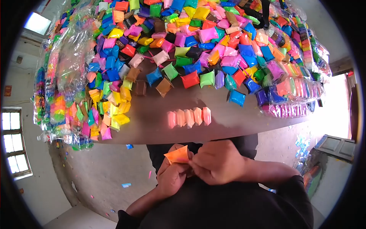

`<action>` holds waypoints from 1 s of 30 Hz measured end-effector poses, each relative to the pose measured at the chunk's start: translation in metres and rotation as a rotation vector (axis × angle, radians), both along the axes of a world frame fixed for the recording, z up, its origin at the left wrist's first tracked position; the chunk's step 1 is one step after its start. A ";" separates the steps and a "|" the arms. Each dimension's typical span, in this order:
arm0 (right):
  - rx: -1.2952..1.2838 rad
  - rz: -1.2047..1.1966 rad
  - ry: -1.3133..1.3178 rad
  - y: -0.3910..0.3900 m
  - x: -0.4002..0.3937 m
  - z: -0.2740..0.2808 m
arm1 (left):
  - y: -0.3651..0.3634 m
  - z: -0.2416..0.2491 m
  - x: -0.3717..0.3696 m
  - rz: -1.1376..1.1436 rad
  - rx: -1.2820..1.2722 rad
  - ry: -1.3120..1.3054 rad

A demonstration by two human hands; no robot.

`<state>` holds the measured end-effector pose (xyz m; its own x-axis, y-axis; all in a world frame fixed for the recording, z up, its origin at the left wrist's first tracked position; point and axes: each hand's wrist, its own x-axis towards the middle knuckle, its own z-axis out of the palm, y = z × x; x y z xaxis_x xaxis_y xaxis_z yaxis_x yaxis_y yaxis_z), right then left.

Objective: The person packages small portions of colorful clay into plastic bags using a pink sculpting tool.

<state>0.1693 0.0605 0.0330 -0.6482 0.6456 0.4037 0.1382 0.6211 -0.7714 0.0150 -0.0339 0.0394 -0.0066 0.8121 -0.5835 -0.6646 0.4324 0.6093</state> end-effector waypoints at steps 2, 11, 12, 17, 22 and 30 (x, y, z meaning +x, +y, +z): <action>0.001 0.047 0.001 0.002 0.001 -0.003 | -0.003 -0.015 -0.009 -0.052 0.099 -0.081; -0.209 -0.072 0.035 0.002 0.006 -0.012 | 0.002 -0.020 -0.005 -0.042 0.227 -0.298; -0.212 -0.072 0.034 -0.003 0.007 -0.014 | 0.003 -0.015 -0.001 0.008 0.103 -0.171; -0.121 0.120 -0.053 -0.015 0.009 -0.009 | 0.000 -0.030 -0.018 -0.025 0.057 -0.270; 0.010 0.061 -0.019 -0.003 0.004 -0.022 | -0.001 -0.027 -0.011 0.050 -0.096 -0.294; -0.046 0.022 -0.063 -0.008 0.005 -0.025 | 0.002 -0.040 -0.021 -0.056 0.094 -0.613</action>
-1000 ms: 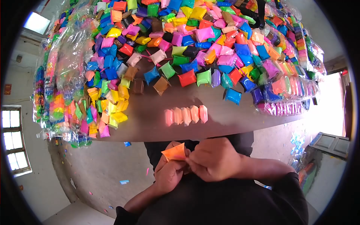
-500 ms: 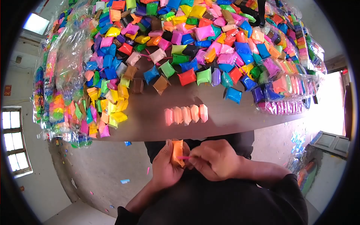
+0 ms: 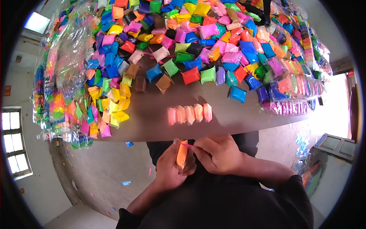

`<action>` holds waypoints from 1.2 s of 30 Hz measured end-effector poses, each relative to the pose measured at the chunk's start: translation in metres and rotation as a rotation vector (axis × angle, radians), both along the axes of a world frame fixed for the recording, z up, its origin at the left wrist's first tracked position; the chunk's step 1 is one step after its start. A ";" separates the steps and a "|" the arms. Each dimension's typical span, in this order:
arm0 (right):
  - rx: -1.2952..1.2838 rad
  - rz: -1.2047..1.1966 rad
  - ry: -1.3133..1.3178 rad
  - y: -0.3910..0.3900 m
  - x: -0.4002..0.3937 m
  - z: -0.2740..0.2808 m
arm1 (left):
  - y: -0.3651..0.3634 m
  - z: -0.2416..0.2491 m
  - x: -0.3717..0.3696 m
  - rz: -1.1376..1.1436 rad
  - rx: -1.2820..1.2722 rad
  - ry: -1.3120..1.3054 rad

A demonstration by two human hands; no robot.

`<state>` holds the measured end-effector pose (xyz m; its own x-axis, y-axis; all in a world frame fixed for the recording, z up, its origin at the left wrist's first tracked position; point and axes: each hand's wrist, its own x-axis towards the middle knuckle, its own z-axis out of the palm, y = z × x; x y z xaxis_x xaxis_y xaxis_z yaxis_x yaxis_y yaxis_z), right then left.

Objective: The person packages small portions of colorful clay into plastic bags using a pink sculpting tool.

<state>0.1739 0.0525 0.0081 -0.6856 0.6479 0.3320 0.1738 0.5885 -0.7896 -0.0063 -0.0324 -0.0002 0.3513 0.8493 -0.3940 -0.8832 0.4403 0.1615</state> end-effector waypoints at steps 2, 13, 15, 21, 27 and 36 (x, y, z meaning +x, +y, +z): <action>-0.064 0.037 0.002 -0.008 0.000 0.005 | 0.001 0.014 0.009 0.007 -0.217 0.282; -0.221 0.072 0.064 -0.009 0.000 0.009 | 0.000 0.023 0.005 -0.081 -0.366 0.351; -0.274 0.042 0.026 -0.007 0.001 0.015 | -0.002 0.010 -0.001 -0.074 -0.100 0.007; -0.275 0.105 0.095 -0.011 -0.001 0.011 | -0.002 0.013 -0.002 -0.088 -0.129 0.017; -0.252 0.103 0.066 -0.012 0.000 0.014 | -0.002 0.015 -0.002 -0.078 -0.162 0.076; -0.167 0.113 0.111 -0.015 -0.001 0.023 | -0.007 0.015 0.003 -0.058 -0.217 0.420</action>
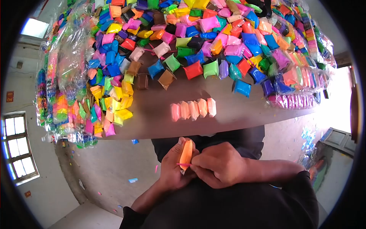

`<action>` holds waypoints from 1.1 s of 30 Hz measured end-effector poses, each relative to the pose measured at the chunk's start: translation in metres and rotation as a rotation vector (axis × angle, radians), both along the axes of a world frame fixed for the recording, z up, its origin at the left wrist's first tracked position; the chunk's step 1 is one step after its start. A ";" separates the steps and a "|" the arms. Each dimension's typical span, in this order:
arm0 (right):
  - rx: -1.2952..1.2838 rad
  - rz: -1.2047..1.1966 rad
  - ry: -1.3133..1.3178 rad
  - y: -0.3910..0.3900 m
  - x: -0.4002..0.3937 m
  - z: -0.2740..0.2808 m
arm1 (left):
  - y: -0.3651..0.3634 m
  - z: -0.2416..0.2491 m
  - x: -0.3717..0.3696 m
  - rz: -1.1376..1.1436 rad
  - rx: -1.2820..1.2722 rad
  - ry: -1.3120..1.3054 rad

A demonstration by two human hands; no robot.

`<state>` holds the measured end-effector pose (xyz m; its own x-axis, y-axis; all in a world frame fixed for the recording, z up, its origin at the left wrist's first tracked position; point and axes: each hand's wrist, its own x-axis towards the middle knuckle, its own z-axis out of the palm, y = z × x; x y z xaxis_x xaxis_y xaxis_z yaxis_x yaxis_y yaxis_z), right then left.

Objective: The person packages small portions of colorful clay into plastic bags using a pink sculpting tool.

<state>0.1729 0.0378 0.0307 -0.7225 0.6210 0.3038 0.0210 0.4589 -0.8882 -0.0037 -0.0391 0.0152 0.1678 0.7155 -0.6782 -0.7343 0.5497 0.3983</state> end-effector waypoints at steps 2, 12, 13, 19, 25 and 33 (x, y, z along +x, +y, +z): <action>0.033 -0.024 -0.019 0.002 -0.001 -0.008 | -0.002 -0.007 -0.003 0.040 0.014 -0.156; 0.116 0.044 0.039 0.003 -0.001 -0.002 | 0.002 0.011 -0.002 -0.205 0.208 0.444; 0.115 0.043 0.039 0.005 -0.001 -0.004 | 0.000 0.007 -0.004 -0.206 0.207 0.444; 0.153 0.040 0.030 0.009 -0.002 -0.002 | -0.001 -0.002 -0.007 -0.132 0.272 0.176; 0.216 -0.003 -0.045 0.012 -0.002 0.000 | 0.002 0.004 0.002 -0.270 0.305 0.736; 0.170 0.007 0.034 0.017 -0.005 -0.005 | 0.005 0.000 0.022 0.085 0.298 0.692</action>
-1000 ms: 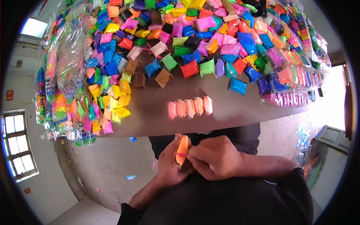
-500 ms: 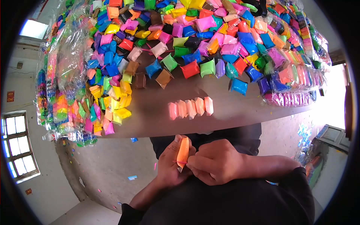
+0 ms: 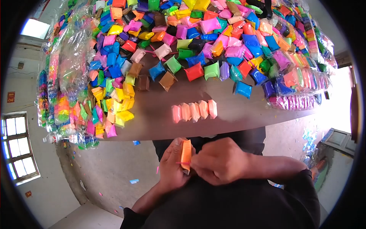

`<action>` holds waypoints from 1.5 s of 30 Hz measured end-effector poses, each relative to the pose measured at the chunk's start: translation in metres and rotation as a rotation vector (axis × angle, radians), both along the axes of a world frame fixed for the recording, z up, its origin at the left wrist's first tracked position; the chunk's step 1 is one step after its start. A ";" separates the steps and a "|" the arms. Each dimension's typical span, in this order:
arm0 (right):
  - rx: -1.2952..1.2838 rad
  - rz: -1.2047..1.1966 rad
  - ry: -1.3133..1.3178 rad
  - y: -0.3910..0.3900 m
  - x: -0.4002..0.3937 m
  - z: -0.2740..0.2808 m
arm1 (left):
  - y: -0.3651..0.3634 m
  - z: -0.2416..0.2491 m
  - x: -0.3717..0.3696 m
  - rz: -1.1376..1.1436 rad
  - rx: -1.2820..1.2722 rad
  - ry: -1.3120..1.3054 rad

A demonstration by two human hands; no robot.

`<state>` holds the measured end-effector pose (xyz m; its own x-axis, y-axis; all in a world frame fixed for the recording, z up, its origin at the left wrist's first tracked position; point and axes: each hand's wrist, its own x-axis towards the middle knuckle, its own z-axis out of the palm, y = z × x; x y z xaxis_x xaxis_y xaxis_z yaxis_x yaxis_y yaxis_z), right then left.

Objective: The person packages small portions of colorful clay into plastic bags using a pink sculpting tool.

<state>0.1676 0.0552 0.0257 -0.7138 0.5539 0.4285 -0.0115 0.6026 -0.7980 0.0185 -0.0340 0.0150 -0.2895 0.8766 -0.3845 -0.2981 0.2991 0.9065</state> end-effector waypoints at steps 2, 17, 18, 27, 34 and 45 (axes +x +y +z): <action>0.019 -0.100 -0.004 0.010 -0.001 -0.010 | -0.002 -0.003 -0.016 -0.059 0.030 -0.398; -0.067 -0.122 -0.093 0.015 0.007 -0.003 | -0.001 0.011 -0.013 -0.015 -0.045 -0.460; -0.066 -0.120 -0.091 0.013 0.006 -0.003 | 0.000 0.012 -0.014 -0.040 -0.022 -0.599; -0.406 0.108 -0.042 0.003 0.010 0.004 | -0.001 0.014 -0.018 -0.006 -0.159 -0.530; -0.678 0.150 -0.132 0.013 0.023 0.022 | -0.007 0.012 -0.022 -0.154 0.096 -0.583; -0.502 0.164 0.284 0.009 0.017 0.027 | -0.008 0.026 -0.022 -0.107 0.158 -0.635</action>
<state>0.1848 0.0642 0.0523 -0.7031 0.6301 0.3297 -0.3271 0.1252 -0.9367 -0.0040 -0.0417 0.0413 0.0430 0.9476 -0.3165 -0.7653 0.2349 0.5993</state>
